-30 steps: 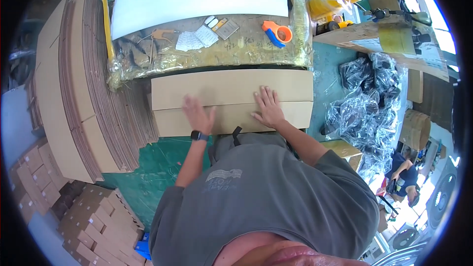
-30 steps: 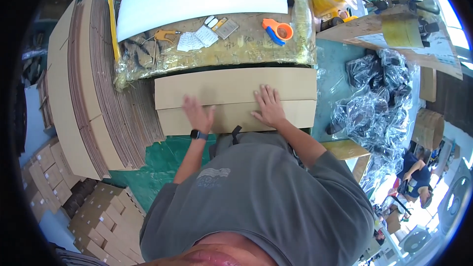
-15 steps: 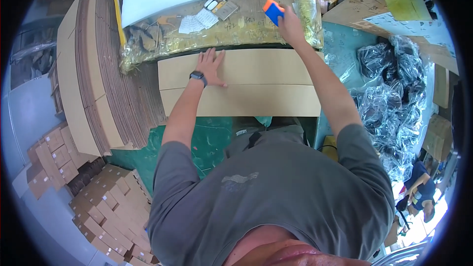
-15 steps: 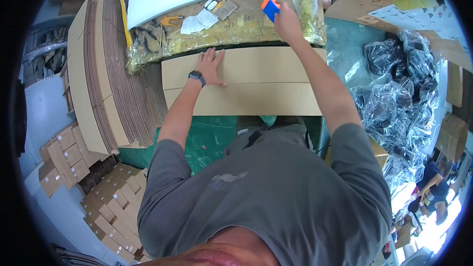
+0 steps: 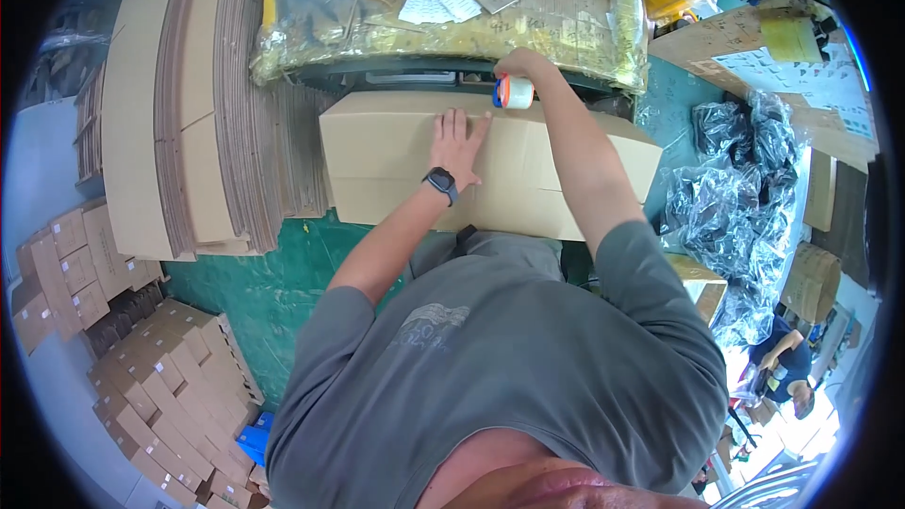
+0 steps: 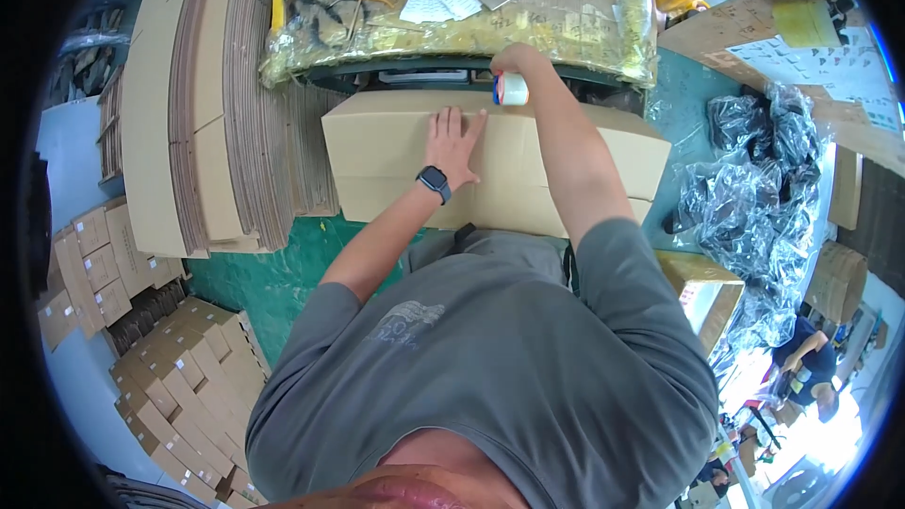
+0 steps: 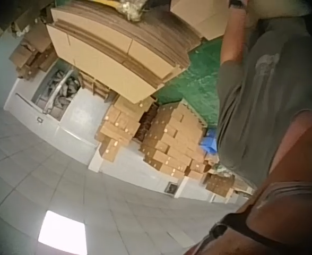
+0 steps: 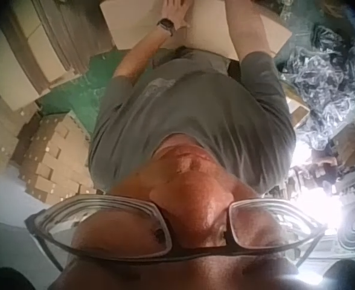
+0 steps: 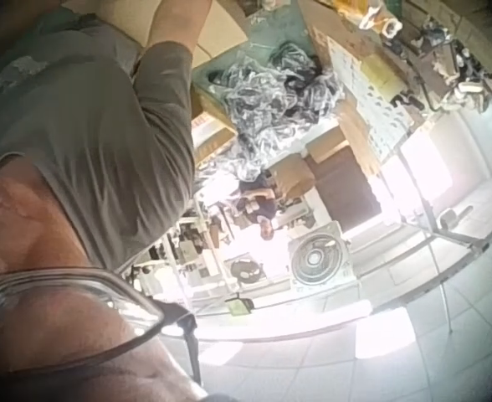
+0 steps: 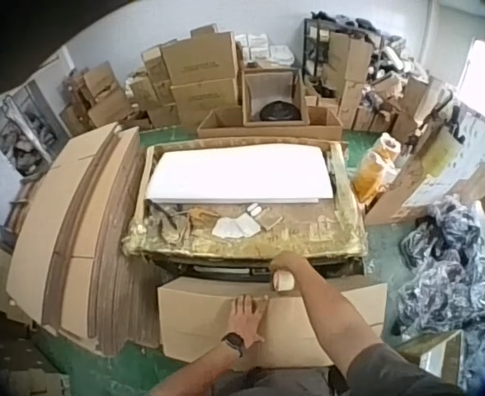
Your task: Packing bicycle saddles into cardboard boxes, applying labels, and sealing with tape.
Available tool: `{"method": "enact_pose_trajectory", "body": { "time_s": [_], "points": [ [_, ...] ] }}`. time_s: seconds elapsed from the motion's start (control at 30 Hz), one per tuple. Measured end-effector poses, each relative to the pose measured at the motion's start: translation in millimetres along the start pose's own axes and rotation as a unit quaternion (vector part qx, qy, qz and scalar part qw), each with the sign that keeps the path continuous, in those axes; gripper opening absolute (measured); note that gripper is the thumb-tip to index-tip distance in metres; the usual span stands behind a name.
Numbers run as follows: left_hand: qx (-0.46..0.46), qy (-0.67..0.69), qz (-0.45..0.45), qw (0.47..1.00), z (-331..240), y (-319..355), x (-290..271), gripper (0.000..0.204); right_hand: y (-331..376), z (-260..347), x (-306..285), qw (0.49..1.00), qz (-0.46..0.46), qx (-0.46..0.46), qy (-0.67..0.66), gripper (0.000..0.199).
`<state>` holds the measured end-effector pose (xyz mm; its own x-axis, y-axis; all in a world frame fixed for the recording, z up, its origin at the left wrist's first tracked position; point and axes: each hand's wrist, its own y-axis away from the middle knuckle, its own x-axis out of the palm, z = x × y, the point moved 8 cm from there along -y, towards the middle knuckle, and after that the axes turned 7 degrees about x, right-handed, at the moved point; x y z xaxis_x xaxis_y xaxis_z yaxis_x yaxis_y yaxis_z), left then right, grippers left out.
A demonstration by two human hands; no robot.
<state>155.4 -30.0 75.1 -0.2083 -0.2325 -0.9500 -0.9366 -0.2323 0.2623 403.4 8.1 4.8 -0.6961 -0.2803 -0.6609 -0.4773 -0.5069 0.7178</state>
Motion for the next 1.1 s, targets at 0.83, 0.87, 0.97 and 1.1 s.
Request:
{"method": "enact_pose_trajectory", "body": {
  "time_s": [0.83,0.87,0.97,1.1],
  "points": [
    [0.027,-0.025,0.102,0.994,77.5,-114.3,59.6,0.156,278.5,-27.3,194.9,0.936,-0.257,0.086,-0.224,0.040],
    [0.029,-0.029,0.071,0.997,74.9,-115.2,57.3,0.154,270.3,-28.5,189.4,0.935,-0.257,0.089,-0.226,0.040],
    [0.103,0.020,0.011,0.994,44.2,-106.0,75.6,0.125,253.1,-23.8,180.4,0.947,-0.223,0.079,-0.215,0.036],
    [0.222,0.056,-0.066,0.971,-24.9,-76.5,97.6,0.089,257.9,-23.6,184.2,0.942,-0.237,0.098,-0.218,0.035]
  ]
}}
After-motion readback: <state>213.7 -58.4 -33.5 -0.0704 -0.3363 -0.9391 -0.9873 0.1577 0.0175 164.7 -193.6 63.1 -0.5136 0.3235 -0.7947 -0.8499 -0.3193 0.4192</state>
